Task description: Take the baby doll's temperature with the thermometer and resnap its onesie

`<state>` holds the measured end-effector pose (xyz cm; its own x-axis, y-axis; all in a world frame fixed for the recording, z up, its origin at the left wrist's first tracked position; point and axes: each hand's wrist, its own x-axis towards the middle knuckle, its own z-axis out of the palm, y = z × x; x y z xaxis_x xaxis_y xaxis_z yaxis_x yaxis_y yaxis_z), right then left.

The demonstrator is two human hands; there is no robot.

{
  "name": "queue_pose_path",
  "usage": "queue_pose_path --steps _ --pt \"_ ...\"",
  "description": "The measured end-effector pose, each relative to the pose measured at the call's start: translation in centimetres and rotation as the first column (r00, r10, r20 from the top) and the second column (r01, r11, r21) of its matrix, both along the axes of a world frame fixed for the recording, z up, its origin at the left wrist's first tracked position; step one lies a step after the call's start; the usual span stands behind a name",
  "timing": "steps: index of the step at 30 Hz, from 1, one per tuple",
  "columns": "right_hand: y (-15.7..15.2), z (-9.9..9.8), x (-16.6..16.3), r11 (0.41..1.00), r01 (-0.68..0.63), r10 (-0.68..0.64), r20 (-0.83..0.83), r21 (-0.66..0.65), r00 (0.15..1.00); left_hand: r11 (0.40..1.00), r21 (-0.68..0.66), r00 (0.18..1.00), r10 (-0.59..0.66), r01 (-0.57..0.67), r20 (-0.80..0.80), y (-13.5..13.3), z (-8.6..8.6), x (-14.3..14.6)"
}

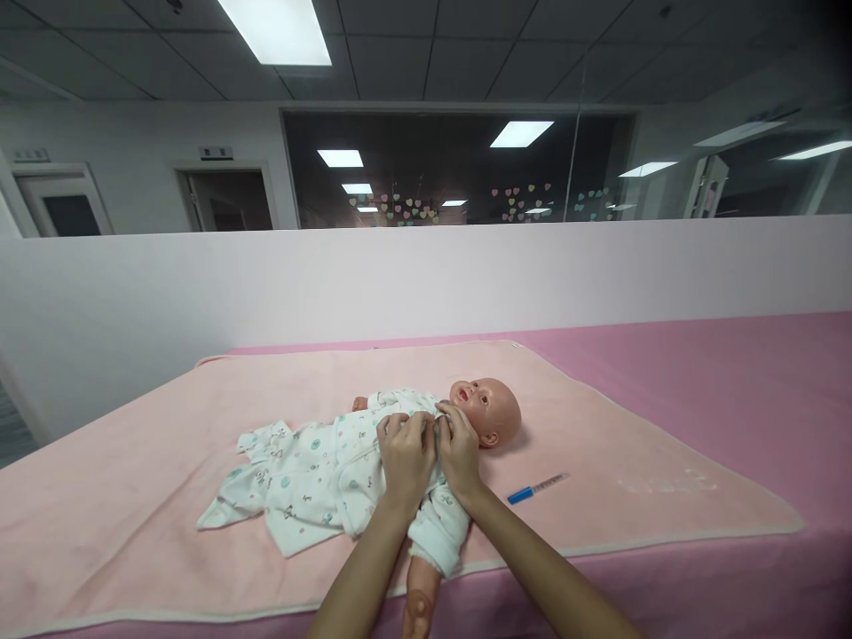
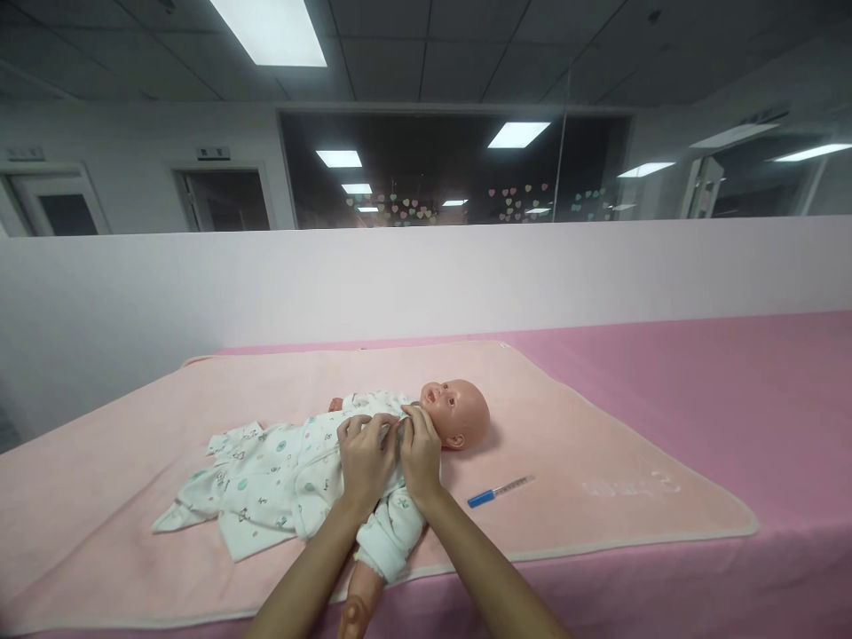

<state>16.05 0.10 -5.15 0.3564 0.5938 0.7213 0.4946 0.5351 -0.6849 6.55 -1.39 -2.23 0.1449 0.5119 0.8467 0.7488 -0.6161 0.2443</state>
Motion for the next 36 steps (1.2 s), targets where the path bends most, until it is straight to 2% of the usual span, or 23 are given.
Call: queue_pose_path --steps 4,11,15,18,22,24,36 --pt "-0.4 0.4 0.0 1.0 0.003 -0.003 -0.063 0.0 0.998 0.999 0.037 0.999 -0.031 0.033 -0.042 -0.6 0.2 -0.2" --pt "-0.9 0.8 0.0 1.0 0.027 -0.025 -0.12 0.01 0.992 0.992 -0.011 0.992 0.123 -0.123 -0.014 -1.3 0.0 -2.0" --pt "-0.9 0.8 0.0 1.0 0.022 -0.02 -0.098 0.018 0.995 0.991 -0.04 0.992 0.126 -0.126 -0.016 -1.5 -0.5 -2.8" --pt "-1.2 0.8 -0.2 1.0 -0.012 0.012 -0.026 0.025 1.0 0.992 -0.036 0.993 0.118 -0.118 -0.007 -1.7 -0.6 -2.8" --pt "-1.8 0.9 -0.8 0.983 -0.161 0.135 0.251 0.084 0.959 0.994 -0.057 0.995 0.096 -0.096 -0.012 -1.6 -0.6 -2.7" --pt "-2.0 0.9 -1.0 0.978 -0.192 0.155 0.324 0.084 0.933 0.994 -0.07 0.996 0.086 -0.087 -0.021 -1.6 -0.7 -2.7" --pt "-1.6 0.6 -1.0 0.987 -0.155 0.132 0.317 0.049 0.939 0.989 -0.13 0.996 0.081 -0.076 0.033 -1.5 -0.9 -2.7"
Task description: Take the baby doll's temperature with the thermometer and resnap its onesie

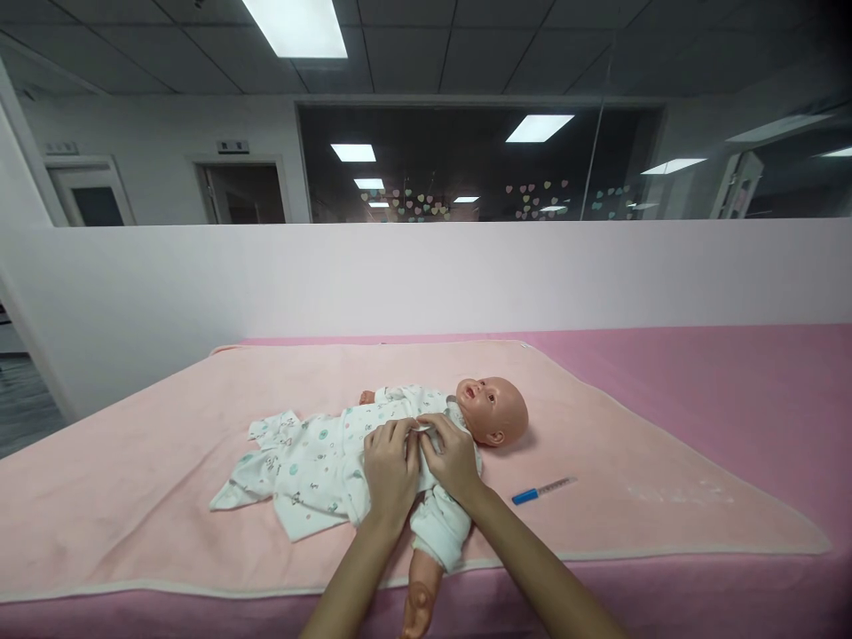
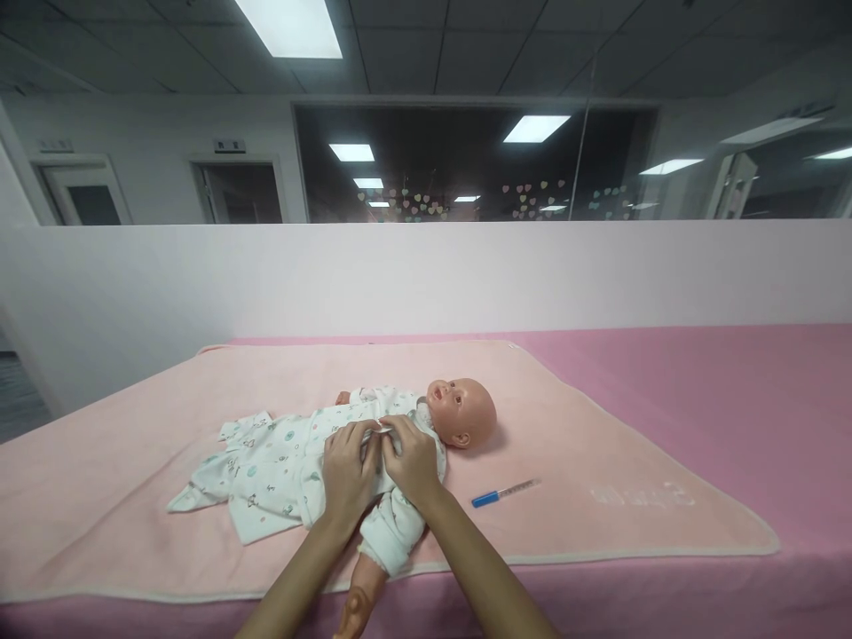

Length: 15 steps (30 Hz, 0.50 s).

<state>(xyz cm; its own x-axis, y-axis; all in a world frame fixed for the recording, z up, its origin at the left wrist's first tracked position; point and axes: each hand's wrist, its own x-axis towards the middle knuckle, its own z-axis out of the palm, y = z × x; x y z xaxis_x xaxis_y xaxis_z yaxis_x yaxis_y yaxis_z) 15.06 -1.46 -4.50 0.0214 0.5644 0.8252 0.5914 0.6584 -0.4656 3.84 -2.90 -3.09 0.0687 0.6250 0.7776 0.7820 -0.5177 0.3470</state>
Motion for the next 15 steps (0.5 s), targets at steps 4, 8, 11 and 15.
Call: queue_pose_path --steps 4,8,11,15 --pt "0.04 -0.16 0.03 1.0 0.018 -0.018 0.015 -0.006 1.0 1.0 -0.019 1.0 -0.006 0.007 0.028 0.01 0.01 -0.02" --pt "0.14 -0.32 0.09 0.997 0.075 -0.075 0.02 -0.012 0.997 0.999 -0.034 0.994 -0.016 0.02 0.11 -0.05 0.07 0.01" --pt "0.2 -0.36 0.15 0.994 0.105 -0.105 0.047 -0.01 0.993 0.999 -0.039 0.987 0.001 0.005 0.159 -0.07 0.04 0.06" --pt "0.27 -0.42 0.16 0.995 0.102 -0.102 0.071 0.008 0.992 0.998 -0.063 0.988 0.019 -0.009 0.154 -0.02 -0.03 0.05"
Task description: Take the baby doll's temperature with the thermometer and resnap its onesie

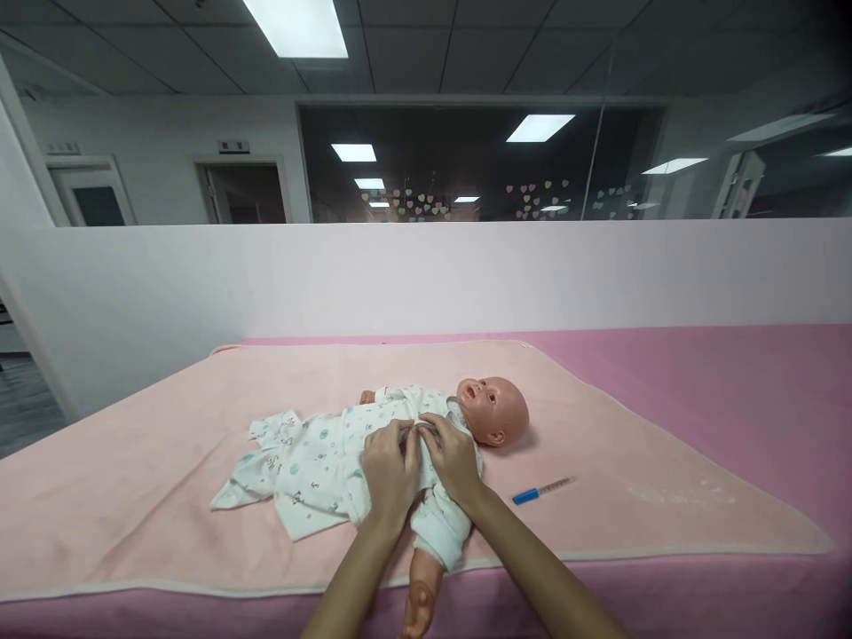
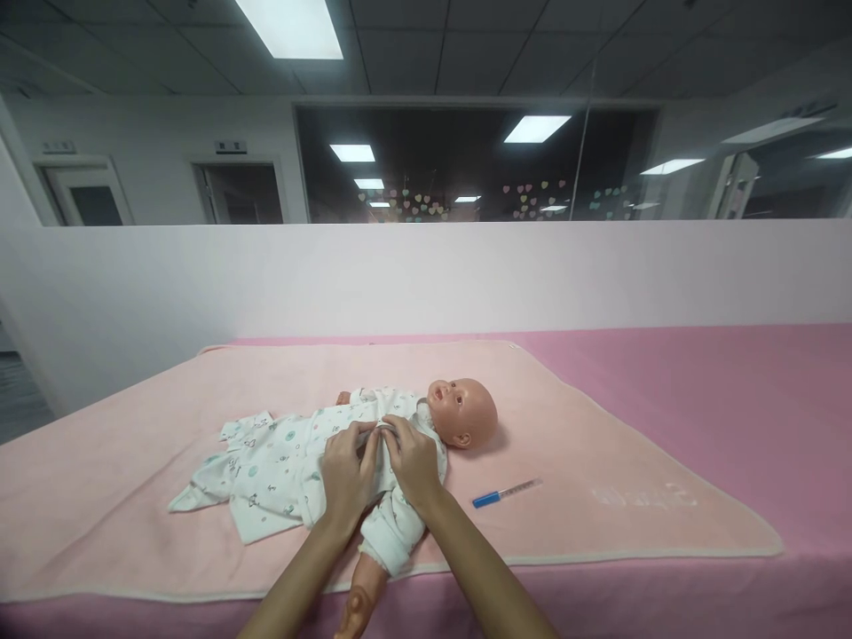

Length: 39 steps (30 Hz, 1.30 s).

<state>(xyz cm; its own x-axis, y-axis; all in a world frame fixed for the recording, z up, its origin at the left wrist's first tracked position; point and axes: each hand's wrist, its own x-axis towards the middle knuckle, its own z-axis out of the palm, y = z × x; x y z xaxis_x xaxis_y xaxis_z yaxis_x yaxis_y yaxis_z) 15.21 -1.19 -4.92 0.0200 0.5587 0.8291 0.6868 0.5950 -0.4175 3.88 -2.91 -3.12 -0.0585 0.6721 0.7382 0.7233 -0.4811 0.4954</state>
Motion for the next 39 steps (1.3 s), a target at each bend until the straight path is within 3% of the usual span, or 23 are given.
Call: queue_pose_path --steps 9,21,25,30,36,39 --pt "0.3 -0.2 -0.1 0.999 0.022 -0.023 0.064 0.03 0.998 1.0 0.015 1.0 -0.005 0.005 -0.03 0.1 0.0 -0.1" --pt "0.1 0.0 0.0 1.0 0.008 -0.008 -0.026 -0.019 1.0 1.0 0.01 0.993 0.023 -0.021 -0.12 -0.4 0.3 0.1" --pt "0.3 -0.3 0.0 0.999 0.028 -0.028 -0.033 -0.017 0.999 0.998 0.059 0.995 0.043 -0.038 -0.093 -0.8 0.3 -1.3" --pt "-0.1 0.0 -0.1 0.998 0.051 -0.053 -0.036 -0.032 0.998 0.997 -0.034 0.994 0.06 -0.064 -0.095 -1.3 0.1 -3.6" --pt "-0.8 0.5 0.0 0.996 0.009 -0.004 -0.052 0.086 0.999 0.998 -0.068 0.999 -0.004 0.001 -0.036 -1.9 0.1 -3.6" --pt "-1.3 0.7 -0.4 0.983 -0.059 0.034 0.147 0.171 0.989 0.998 -0.069 1.0 0.01 -0.011 -0.015 -1.8 0.0 -3.4"
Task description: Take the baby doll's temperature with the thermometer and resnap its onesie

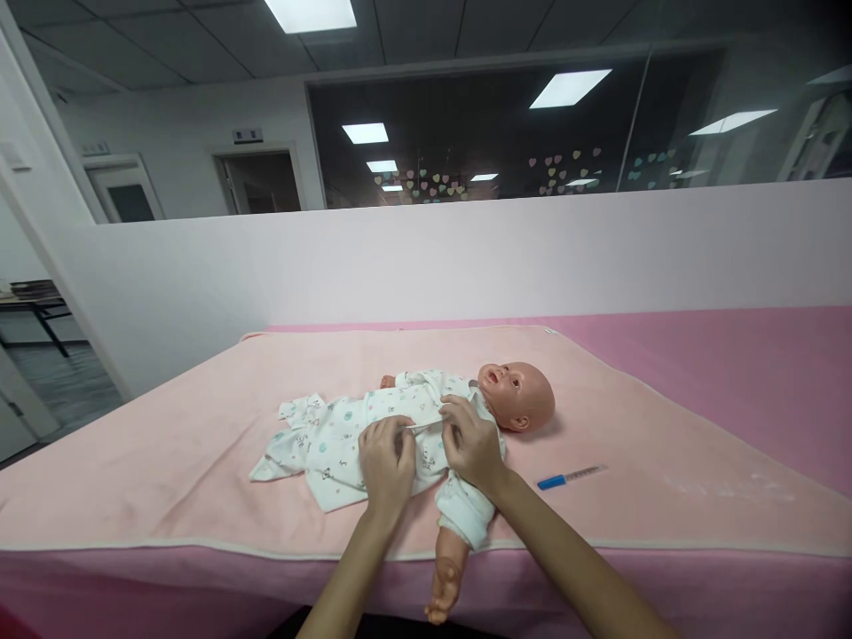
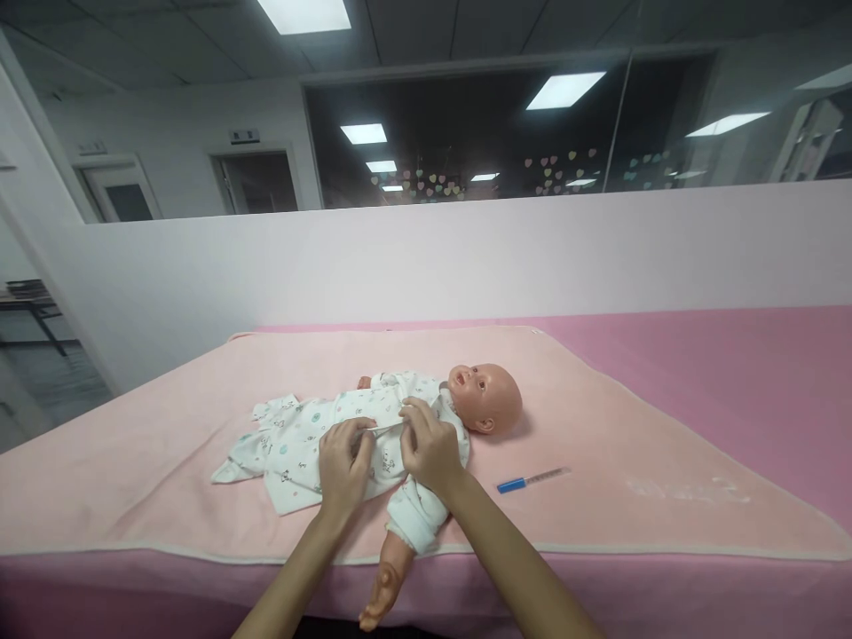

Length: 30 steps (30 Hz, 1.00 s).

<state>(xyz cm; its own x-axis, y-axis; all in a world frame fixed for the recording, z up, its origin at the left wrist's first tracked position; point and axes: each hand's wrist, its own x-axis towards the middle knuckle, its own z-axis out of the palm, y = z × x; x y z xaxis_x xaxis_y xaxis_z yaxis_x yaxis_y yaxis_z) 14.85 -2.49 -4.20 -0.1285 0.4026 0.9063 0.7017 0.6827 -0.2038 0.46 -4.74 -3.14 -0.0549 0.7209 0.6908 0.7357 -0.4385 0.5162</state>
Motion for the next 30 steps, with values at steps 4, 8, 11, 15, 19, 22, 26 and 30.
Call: queue_pose_path --steps 4,8,11,15,19,22,26,30 --pt "-0.5 0.7 -1.3 0.992 -0.128 0.113 0.366 0.016 0.924 1.0 0.011 0.999 0.025 -0.025 -0.02 0.3 -0.4 0.1" --pt "-0.1 0.7 -2.0 0.987 -0.108 0.137 0.277 -0.115 0.951 1.0 0.009 1.0 0.026 -0.026 -0.007 0.4 -0.5 0.1" --pt "0.4 0.2 -1.9 0.989 -0.082 0.107 0.212 -0.126 0.971 1.0 -0.005 1.0 0.021 -0.021 -0.007 0.4 -0.4 0.1" --pt "0.8 -0.4 -1.8 0.99 -0.081 0.099 0.158 -0.117 0.983 1.0 -0.015 1.0 0.01 -0.01 -0.007 0.4 -0.4 0.0" --pt "0.7 -0.4 -1.9 0.988 -0.065 0.083 0.122 -0.143 0.989 1.0 -0.011 1.0 0.011 -0.011 -0.015 0.3 -0.4 0.0" --pt "0.4 -0.2 -2.1 0.985 -0.05 0.067 0.1 -0.166 0.993 1.0 -0.011 1.0 0.013 -0.013 -0.025 0.2 -0.4 0.1" --pt "0.4 -0.1 -2.5 0.979 -0.01 0.022 0.058 -0.204 0.998 1.0 -0.009 1.0 0.016 -0.016 -0.01 0.2 -0.3 0.3" --pt "0.5 0.1 -2.3 0.978 0.006 -0.02 -0.066 -0.207 0.998 0.998 0.027 0.997 0.047 -0.048 0.06 0.3 -0.3 0.3"
